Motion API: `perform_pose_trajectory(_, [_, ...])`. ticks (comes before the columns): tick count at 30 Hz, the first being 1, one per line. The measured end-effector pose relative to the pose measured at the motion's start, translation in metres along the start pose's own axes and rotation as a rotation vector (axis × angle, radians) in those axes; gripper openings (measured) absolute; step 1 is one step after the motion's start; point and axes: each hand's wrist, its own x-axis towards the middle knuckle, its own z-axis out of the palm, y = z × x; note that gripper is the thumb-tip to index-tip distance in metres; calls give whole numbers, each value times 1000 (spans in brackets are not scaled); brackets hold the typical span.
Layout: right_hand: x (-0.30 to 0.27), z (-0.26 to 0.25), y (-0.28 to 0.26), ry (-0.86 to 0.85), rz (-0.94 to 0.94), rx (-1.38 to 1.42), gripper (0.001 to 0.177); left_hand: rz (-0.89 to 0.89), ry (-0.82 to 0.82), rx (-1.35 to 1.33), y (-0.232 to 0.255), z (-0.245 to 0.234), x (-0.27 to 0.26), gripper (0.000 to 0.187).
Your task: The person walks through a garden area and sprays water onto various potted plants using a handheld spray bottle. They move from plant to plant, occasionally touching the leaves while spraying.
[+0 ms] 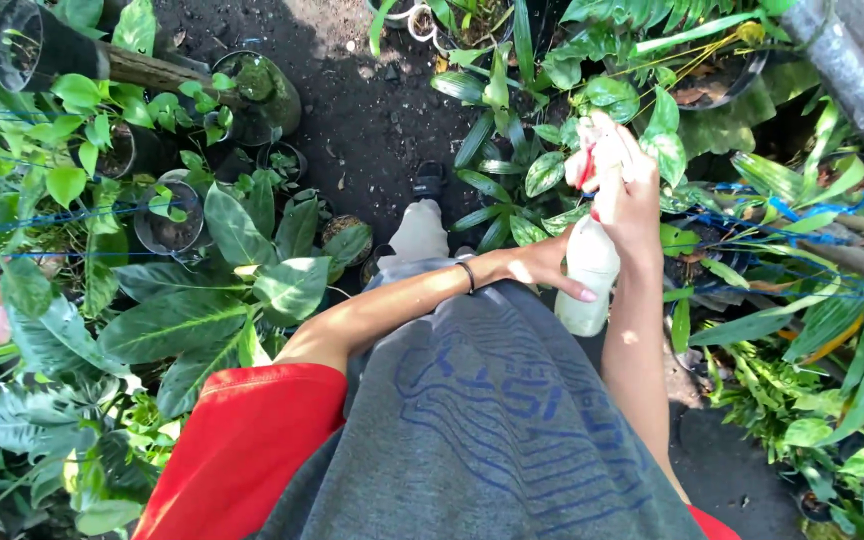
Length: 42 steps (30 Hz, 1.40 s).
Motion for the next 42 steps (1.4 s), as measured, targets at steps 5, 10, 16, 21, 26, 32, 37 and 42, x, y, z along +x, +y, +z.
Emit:
perform_pose_trajectory(5, [-3, -28, 37, -159, 309, 94, 31, -12, -203, -208, 18, 7, 1, 109])
perform_pose_trajectory(10, [-1, -41, 15, -185, 186, 149, 37, -87, -203, -73, 12, -5, 3, 87])
perform_pose_trajectory(16, [-7, -36, 13, -102, 385, 334, 43, -81, -218, 15, 16, -17, 7, 92])
perform_pose_trajectory(21, [-8, -41, 15, -81, 388, 331, 45, -128, -343, 109, 25, -69, 5, 90])
perform_pose_trajectory(26, [-12, -34, 38, 137, 570, 339, 37, -115, 319, 211, 11, -214, -37, 26])
perform_pose_trajectory(32, [19, -12, 9, 163, 562, 361, 31, -241, 1505, -271, -31, -362, -89, 53])
perform_pose_trajectory(37, [6, -3, 62, 228, 541, 578, 28, -224, 1394, -143, -39, -419, -88, 54])
perform_pose_trajectory(42, [7, 22, 88, 439, 693, 633, 25, -294, 1355, 224, -49, -472, -57, 51])
